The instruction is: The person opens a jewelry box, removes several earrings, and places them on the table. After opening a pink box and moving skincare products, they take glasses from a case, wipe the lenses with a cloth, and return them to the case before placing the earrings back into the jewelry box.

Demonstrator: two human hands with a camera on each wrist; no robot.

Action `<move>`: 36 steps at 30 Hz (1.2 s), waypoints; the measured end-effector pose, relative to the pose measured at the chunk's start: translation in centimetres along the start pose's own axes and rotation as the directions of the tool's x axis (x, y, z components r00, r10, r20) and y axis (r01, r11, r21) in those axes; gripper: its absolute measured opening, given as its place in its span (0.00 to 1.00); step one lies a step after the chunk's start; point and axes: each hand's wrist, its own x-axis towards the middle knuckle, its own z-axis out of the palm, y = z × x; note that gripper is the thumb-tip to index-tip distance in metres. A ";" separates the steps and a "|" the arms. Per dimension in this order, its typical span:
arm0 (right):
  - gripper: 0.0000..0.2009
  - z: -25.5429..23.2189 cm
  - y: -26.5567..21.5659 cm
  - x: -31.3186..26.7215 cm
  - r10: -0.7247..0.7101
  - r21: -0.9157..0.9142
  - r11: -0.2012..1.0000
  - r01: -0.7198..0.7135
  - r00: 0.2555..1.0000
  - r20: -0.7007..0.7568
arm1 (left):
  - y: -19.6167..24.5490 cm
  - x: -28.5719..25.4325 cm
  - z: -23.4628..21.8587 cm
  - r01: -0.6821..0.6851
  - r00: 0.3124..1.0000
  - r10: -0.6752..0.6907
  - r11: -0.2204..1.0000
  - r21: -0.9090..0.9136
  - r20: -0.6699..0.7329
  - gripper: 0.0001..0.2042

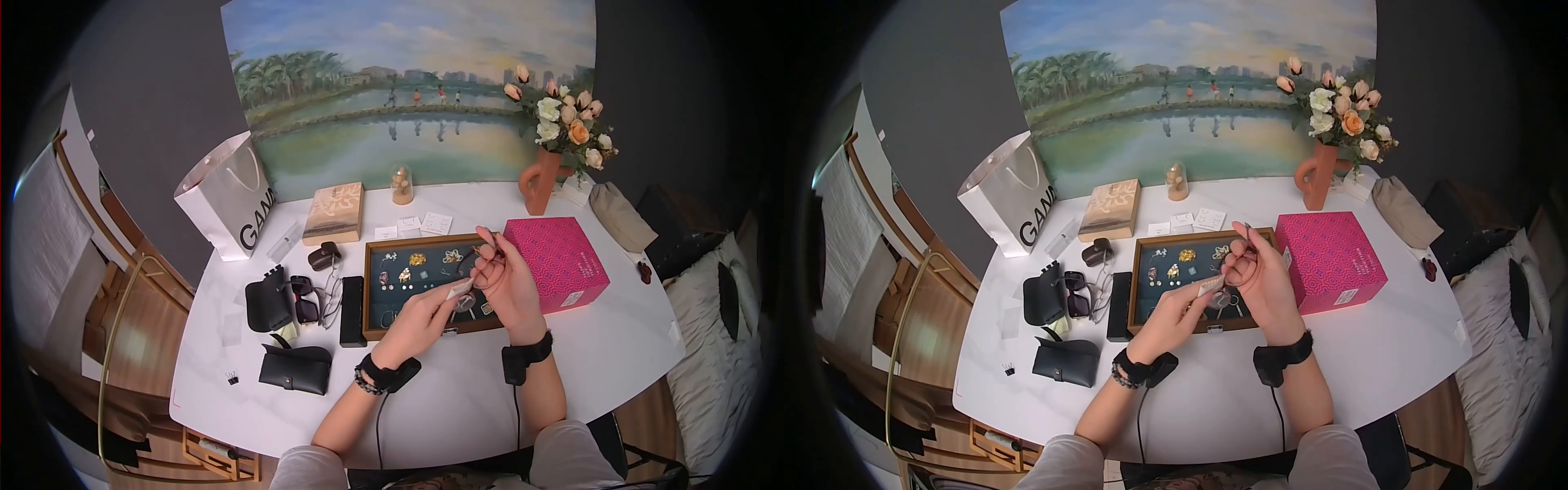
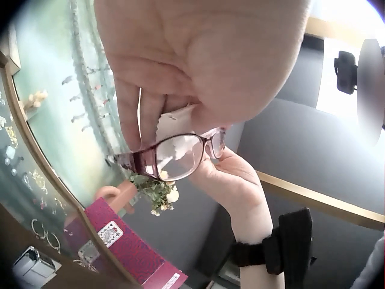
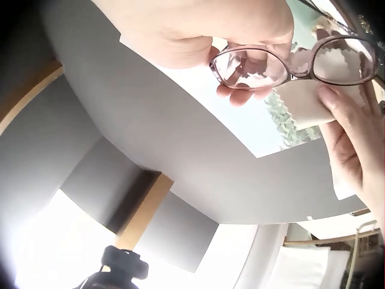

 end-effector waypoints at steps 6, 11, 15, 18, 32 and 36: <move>0.19 -1.2 -1.4 0.2 0.068 0.266 0.962 -0.056 0.997 -0.038 | 0.2 -0.5 -0.6 0.006 0.992 -0.008 1.000 0.017 0.122 0.19; 0.20 -2.7 -2.0 0.5 0.107 0.410 0.905 -0.110 0.994 0.031 | 0.5 -0.5 -0.1 -0.083 0.963 0.087 0.996 -0.027 0.254 0.19; 0.20 -3.8 -2.3 0.8 0.116 0.486 0.866 -0.116 0.993 0.030 | 0.7 -0.5 0.1 -0.159 0.942 0.154 0.987 -0.006 0.298 0.18; 0.18 0.7 -2.1 -0.4 0.098 0.321 0.946 -0.055 0.988 -0.121 | 0.4 -0.6 0.8 -0.163 0.974 0.159 0.987 0.014 0.163 0.17; 0.13 4.6 1.4 -1.3 -0.034 -0.496 0.867 0.049 0.999 0.039 | 3.1 -1.2 -1.7 -0.030 0.999 0.013 0.887 -0.461 -0.041 0.14; 0.13 4.2 1.5 -2.1 0.122 -0.250 0.960 -0.124 0.992 -0.022 | 3.1 -1.1 -1.7 -0.035 0.999 0.043 0.890 -0.455 0.006 0.15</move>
